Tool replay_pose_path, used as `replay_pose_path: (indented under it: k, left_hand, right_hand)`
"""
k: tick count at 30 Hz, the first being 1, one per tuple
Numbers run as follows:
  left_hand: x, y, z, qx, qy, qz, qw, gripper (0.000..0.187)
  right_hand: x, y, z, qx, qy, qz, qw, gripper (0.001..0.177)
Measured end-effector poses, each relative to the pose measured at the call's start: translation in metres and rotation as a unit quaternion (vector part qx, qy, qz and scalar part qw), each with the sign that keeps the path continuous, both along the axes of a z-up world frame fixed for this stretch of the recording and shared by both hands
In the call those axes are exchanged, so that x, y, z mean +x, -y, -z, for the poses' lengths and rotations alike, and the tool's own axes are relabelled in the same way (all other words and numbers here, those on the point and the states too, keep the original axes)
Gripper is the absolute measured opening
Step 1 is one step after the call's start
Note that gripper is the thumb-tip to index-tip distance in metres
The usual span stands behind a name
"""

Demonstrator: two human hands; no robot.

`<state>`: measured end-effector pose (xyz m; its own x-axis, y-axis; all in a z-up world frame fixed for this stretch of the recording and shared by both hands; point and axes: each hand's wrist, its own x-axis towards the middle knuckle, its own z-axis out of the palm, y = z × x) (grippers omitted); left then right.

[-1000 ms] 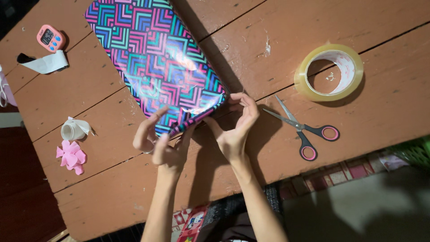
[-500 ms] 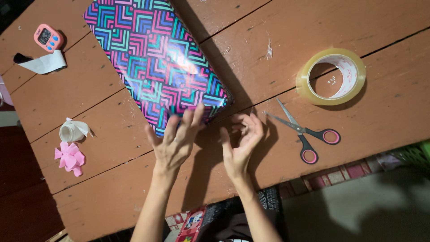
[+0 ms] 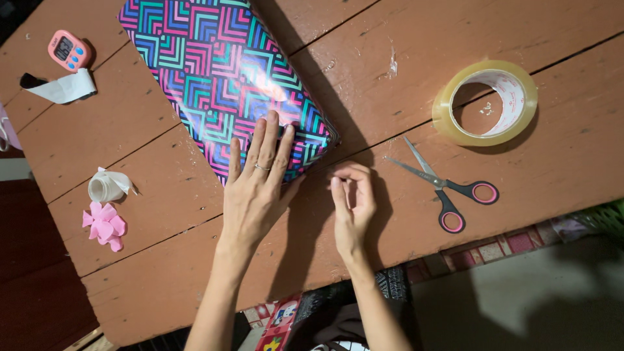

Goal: The person wraps a rectangular gift with patterned paper on a wooden table. They fold the paper edges, cut and apply clear tape with scissors, and smooth the seams to secure the package.

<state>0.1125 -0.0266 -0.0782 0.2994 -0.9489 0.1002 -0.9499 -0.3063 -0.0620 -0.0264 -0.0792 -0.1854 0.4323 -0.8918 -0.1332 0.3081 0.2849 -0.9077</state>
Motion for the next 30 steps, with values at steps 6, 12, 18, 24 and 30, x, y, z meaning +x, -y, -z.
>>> replay_pose_path:
  k: [6,12,18,24,30]
  left_hand:
    - [0.001,0.001,-0.006,-0.009,-0.081,-0.001,0.997,0.085]
    - [0.002,0.003,-0.012,-0.008,-0.118,0.000,0.993,0.087]
    - [0.003,0.002,-0.013,-0.001,-0.139,-0.004,0.990,0.089]
    - [0.002,0.002,-0.014,-0.003,-0.145,-0.008,0.989,0.089]
    - [0.002,0.002,-0.015,0.000,-0.146,-0.011,0.989,0.090]
  right_hand:
    - [0.011,0.000,-0.003,0.110,0.007,-0.061,0.992,0.007]
    - [0.017,0.000,-0.006,0.207,0.086,-0.107,0.969,0.012]
    - [0.023,-0.011,0.007,0.324,0.186,-0.083,0.924,0.012]
    - [0.032,-0.025,0.018,0.417,0.268,-0.059,0.867,0.021]
    - [0.033,-0.025,0.014,0.436,0.282,-0.068,0.852,0.028]
